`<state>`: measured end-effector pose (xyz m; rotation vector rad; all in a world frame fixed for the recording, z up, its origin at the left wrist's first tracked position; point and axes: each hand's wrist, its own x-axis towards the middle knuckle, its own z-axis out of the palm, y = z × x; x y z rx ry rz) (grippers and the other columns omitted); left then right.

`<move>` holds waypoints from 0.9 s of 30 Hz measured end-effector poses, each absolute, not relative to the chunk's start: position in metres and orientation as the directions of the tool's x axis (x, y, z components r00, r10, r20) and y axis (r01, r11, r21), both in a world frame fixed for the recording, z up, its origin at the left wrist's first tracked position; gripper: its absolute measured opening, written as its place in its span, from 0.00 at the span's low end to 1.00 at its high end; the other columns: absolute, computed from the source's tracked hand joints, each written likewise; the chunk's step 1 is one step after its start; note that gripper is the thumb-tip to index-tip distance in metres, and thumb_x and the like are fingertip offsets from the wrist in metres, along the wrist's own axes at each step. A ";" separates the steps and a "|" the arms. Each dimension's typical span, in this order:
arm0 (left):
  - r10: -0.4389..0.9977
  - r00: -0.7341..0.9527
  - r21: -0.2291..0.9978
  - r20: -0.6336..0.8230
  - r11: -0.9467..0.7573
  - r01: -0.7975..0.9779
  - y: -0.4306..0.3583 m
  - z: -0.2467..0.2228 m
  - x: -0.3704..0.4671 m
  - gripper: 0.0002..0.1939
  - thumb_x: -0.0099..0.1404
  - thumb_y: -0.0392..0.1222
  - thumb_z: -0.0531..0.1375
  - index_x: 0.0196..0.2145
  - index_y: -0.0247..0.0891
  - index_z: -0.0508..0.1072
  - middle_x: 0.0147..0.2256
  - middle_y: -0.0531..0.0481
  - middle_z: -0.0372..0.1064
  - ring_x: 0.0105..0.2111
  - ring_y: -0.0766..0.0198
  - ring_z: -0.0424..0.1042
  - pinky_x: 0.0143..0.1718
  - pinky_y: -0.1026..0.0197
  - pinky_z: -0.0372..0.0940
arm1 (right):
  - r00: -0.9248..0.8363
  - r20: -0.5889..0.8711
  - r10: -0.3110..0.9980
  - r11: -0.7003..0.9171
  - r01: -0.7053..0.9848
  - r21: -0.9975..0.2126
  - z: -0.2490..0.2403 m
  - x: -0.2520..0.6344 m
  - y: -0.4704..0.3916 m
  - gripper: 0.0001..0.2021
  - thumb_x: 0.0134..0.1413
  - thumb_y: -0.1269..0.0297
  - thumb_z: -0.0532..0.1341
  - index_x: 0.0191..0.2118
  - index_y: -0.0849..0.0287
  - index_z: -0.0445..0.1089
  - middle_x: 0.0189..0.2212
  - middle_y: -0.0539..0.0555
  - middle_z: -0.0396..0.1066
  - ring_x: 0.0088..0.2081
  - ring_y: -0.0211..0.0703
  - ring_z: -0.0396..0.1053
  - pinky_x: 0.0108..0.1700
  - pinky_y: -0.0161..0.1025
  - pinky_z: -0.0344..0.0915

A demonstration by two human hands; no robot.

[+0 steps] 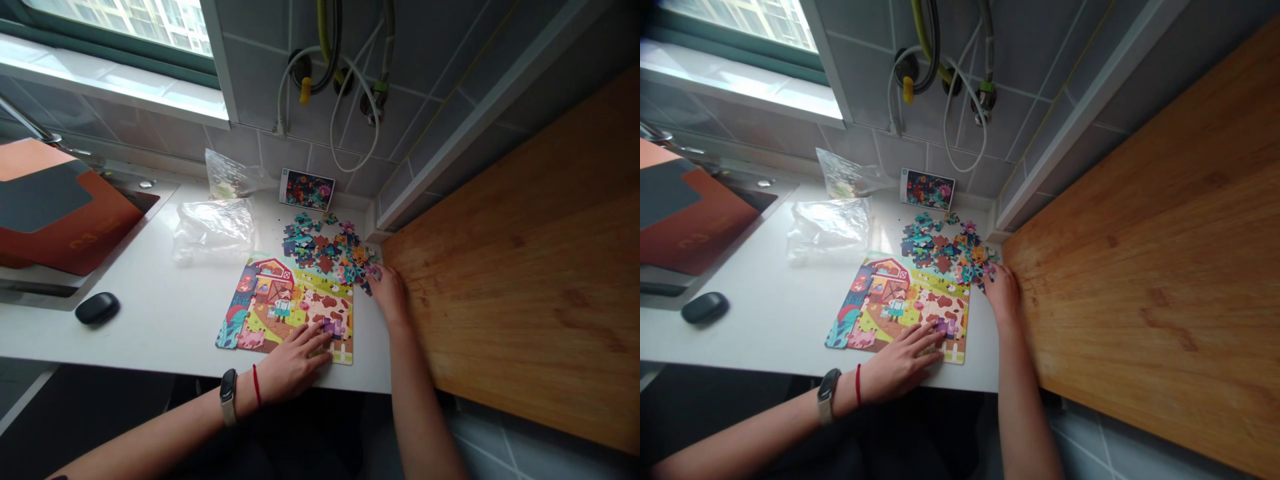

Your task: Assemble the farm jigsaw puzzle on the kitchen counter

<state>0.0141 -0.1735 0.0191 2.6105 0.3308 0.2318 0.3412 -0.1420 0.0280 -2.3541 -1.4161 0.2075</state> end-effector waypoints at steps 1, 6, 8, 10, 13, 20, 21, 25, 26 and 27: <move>0.278 0.955 0.494 0.104 -0.848 0.193 -0.174 0.019 0.012 0.24 0.71 0.42 0.62 0.64 0.44 0.70 0.71 0.44 0.57 0.73 0.41 0.51 0.71 0.38 0.50 | 0.485 0.054 0.873 -0.432 0.818 -0.380 0.026 0.345 -0.136 0.19 0.59 0.65 0.64 0.54 0.63 0.78 0.49 0.67 0.78 0.50 0.56 0.76 0.54 0.47 0.71; 0.299 0.949 0.500 0.098 -0.840 0.213 -0.173 0.023 0.004 0.24 0.71 0.40 0.62 0.63 0.43 0.70 0.71 0.44 0.58 0.73 0.39 0.52 0.70 0.37 0.53 | 0.488 -0.028 0.872 -0.473 0.828 -0.301 0.018 0.360 -0.117 0.20 0.44 0.62 0.74 0.46 0.56 0.81 0.43 0.62 0.80 0.45 0.54 0.77 0.46 0.43 0.71; 0.313 0.944 0.506 0.103 -0.834 0.221 -0.174 0.022 0.001 0.24 0.70 0.40 0.62 0.63 0.43 0.71 0.71 0.44 0.57 0.73 0.39 0.51 0.70 0.36 0.54 | 0.493 -0.055 0.868 -0.488 0.827 -0.280 0.016 0.364 -0.110 0.21 0.39 0.61 0.76 0.44 0.56 0.81 0.40 0.61 0.80 0.42 0.55 0.78 0.43 0.43 0.72; 0.331 0.935 0.514 0.126 -0.828 0.224 -0.176 0.020 -0.001 0.23 0.71 0.40 0.62 0.62 0.43 0.71 0.72 0.44 0.56 0.73 0.39 0.50 0.70 0.35 0.53 | 0.500 -0.075 0.863 -0.500 0.824 -0.267 0.014 0.368 -0.105 0.20 0.37 0.61 0.77 0.41 0.57 0.81 0.37 0.61 0.80 0.39 0.54 0.79 0.40 0.43 0.72; 0.350 0.921 0.521 0.172 -0.826 0.216 -0.180 0.016 -0.005 0.22 0.71 0.39 0.61 0.62 0.43 0.71 0.72 0.44 0.56 0.74 0.41 0.47 0.71 0.36 0.51 | 0.505 -0.089 0.859 -0.509 0.820 -0.261 0.013 0.372 -0.100 0.19 0.34 0.61 0.78 0.38 0.56 0.80 0.34 0.59 0.80 0.35 0.52 0.79 0.36 0.42 0.71; 0.364 0.913 0.524 0.184 -0.822 0.222 -0.182 0.012 -0.007 0.22 0.71 0.40 0.61 0.61 0.42 0.72 0.72 0.43 0.56 0.74 0.42 0.48 0.72 0.37 0.50 | 0.509 -0.113 0.853 -0.519 0.807 -0.281 0.024 0.369 -0.101 0.13 0.35 0.62 0.78 0.30 0.56 0.78 0.29 0.58 0.79 0.33 0.52 0.78 0.34 0.41 0.69; 0.361 0.914 0.524 0.185 -0.823 0.219 -0.182 0.012 -0.007 0.21 0.71 0.40 0.61 0.61 0.41 0.71 0.71 0.43 0.57 0.74 0.41 0.49 0.72 0.37 0.50 | 0.512 -0.117 0.851 -0.522 0.803 -0.289 0.027 0.368 -0.101 0.13 0.35 0.62 0.78 0.29 0.56 0.78 0.28 0.58 0.79 0.33 0.52 0.78 0.34 0.41 0.68; 0.364 0.912 0.525 0.189 -0.822 0.219 -0.182 0.011 -0.007 0.20 0.72 0.40 0.60 0.60 0.41 0.72 0.71 0.44 0.57 0.74 0.41 0.48 0.72 0.37 0.49 | 0.528 -0.109 0.842 -0.531 0.778 -0.337 0.035 0.363 -0.103 0.12 0.37 0.63 0.77 0.26 0.56 0.75 0.28 0.56 0.79 0.33 0.50 0.77 0.33 0.39 0.65; 0.366 0.910 0.526 0.192 -0.822 0.220 -0.182 0.011 -0.007 0.20 0.72 0.40 0.60 0.60 0.41 0.72 0.71 0.44 0.57 0.74 0.41 0.49 0.72 0.37 0.49 | 0.533 -0.106 0.839 -0.533 0.768 -0.355 0.036 0.362 -0.104 0.11 0.39 0.63 0.77 0.26 0.56 0.74 0.27 0.55 0.79 0.32 0.48 0.77 0.32 0.38 0.64; 0.368 0.909 0.527 0.193 -0.821 0.221 -0.182 0.012 -0.007 0.20 0.71 0.40 0.60 0.60 0.41 0.72 0.71 0.44 0.58 0.74 0.41 0.49 0.72 0.37 0.49 | 0.540 -0.102 0.836 -0.535 0.758 -0.374 0.038 0.362 -0.104 0.11 0.41 0.63 0.75 0.25 0.56 0.73 0.26 0.54 0.79 0.30 0.47 0.76 0.31 0.37 0.64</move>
